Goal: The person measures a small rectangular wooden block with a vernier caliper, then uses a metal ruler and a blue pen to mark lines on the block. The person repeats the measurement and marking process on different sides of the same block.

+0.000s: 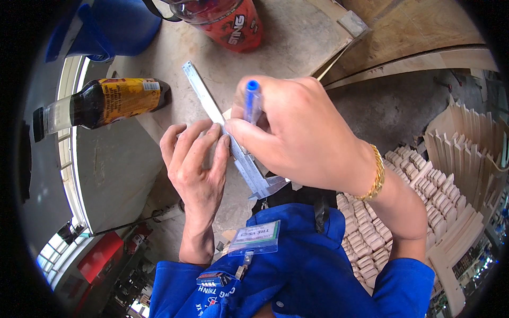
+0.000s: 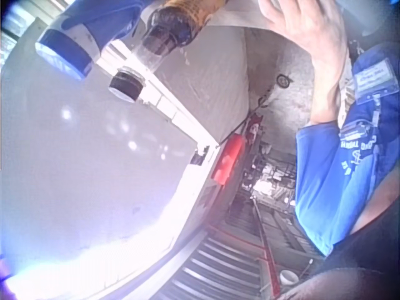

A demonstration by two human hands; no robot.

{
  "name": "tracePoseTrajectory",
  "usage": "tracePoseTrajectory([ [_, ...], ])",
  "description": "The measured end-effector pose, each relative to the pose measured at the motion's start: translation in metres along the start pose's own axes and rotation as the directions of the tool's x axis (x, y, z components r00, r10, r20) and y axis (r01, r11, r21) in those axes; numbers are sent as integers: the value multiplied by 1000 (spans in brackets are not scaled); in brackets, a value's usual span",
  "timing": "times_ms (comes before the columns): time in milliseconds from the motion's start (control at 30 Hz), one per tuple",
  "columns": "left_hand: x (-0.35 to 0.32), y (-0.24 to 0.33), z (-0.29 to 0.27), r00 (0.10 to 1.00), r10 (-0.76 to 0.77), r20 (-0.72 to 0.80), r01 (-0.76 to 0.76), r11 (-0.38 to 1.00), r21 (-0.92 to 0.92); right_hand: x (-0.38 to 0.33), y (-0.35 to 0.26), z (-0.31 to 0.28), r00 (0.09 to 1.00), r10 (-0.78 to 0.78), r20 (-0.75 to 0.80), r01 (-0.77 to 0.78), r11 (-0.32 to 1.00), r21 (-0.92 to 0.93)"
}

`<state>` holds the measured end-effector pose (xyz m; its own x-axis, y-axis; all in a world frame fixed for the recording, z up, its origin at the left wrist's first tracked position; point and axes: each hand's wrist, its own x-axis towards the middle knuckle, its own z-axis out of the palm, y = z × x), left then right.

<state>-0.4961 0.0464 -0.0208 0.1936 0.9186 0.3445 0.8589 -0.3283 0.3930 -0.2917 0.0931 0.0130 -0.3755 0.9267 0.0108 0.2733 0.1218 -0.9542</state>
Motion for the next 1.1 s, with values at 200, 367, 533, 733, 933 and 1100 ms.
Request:
tracePoseTrajectory([
  [200,0,2,-2,1000,-20,14,20,1000,-1,20,4,2,1000,4,-2,-4,998,66],
  [367,0,0,0,1000,-9,-1,9,1000,-9,31,3,6,994,26,-110,-10,989,150],
  [533,1,0,-2,1000,-17,8,17,1000,-7,24,7,13,942,-96,-321,188,945,269],
  [733,1,2,-2,1000,-22,1,22,999,-28,-18,15,-6,850,-161,-502,363,870,334],
  [933,-1,1,1,999,-31,-7,31,999,-37,-71,25,18,988,109,-113,-111,994,-5],
  [1100,-5,-4,2,999,-43,-1,43,998,-49,-89,46,56,974,226,9,-220,938,267],
])
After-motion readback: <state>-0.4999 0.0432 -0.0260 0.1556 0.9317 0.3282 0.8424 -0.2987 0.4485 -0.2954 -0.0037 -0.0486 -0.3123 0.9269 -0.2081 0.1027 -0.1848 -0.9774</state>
